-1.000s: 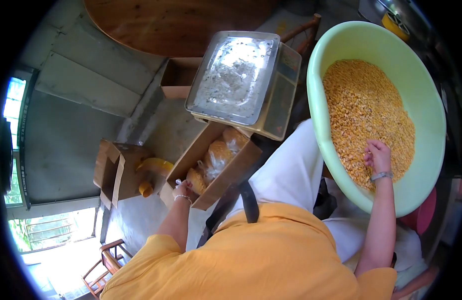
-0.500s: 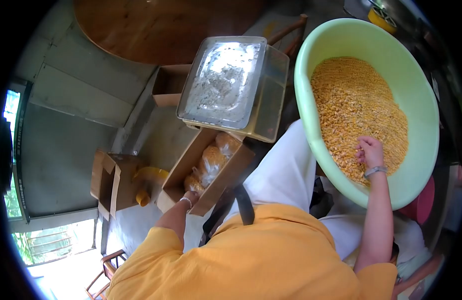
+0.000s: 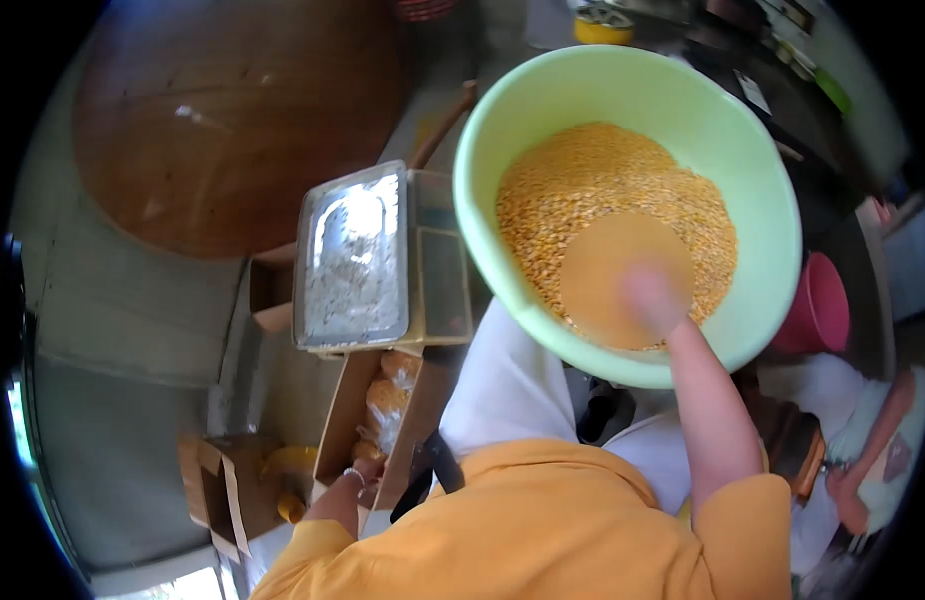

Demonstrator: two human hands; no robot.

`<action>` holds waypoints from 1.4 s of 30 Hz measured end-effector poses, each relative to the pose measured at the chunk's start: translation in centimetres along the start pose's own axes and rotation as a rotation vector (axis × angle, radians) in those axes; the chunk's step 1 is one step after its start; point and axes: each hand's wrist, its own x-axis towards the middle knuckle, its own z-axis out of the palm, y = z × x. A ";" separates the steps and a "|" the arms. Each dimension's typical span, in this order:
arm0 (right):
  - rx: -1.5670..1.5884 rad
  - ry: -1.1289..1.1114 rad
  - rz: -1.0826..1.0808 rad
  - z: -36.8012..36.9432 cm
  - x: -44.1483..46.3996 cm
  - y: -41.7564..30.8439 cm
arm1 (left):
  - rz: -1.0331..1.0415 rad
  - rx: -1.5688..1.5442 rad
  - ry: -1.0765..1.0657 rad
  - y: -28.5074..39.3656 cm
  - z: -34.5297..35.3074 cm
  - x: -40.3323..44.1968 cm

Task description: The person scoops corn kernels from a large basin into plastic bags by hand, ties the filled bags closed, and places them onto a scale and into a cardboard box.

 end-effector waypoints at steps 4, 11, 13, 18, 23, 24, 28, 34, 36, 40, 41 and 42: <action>-0.182 -0.001 -0.114 1.7 -2.2 -2.3 | 0.004 0.037 0.098 2.2 0.9 -0.1; -0.084 -0.005 -0.141 1.0 -6.7 -9.2 | 0.874 0.147 0.553 15.0 0.3 -8.0; -0.161 0.044 -0.195 0.0 -9.5 -11.7 | 1.102 0.148 0.615 19.7 1.2 -11.4; -0.112 0.291 -0.429 -6.6 -15.1 -9.2 | 1.539 0.083 0.577 31.0 5.4 -24.5; -0.147 0.640 -0.315 -14.6 -22.2 -2.9 | 2.052 0.286 0.510 38.2 9.8 -31.4; -0.108 0.751 -0.289 -16.0 -23.4 -0.6 | 2.081 0.286 0.470 39.2 10.9 -31.7; -0.137 0.892 -0.058 -19.7 -29.3 7.3 | 2.010 0.343 0.185 42.6 15.2 -32.5; 0.209 0.891 0.108 -16.3 -35.0 12.1 | 1.922 0.558 0.132 43.2 17.9 -31.9; 0.141 0.826 0.221 -14.2 -35.5 12.1 | 1.850 0.544 0.105 43.1 17.8 -32.1; -0.722 0.749 0.514 -12.1 -35.1 13.0 | 1.864 0.540 0.126 43.2 17.6 -32.0; -0.777 0.814 0.546 -11.7 -35.0 13.3 | 1.874 0.540 0.130 43.2 17.6 -32.0; -0.834 0.881 0.578 -11.5 -34.7 13.0 | 1.883 0.532 0.137 43.2 17.7 -32.0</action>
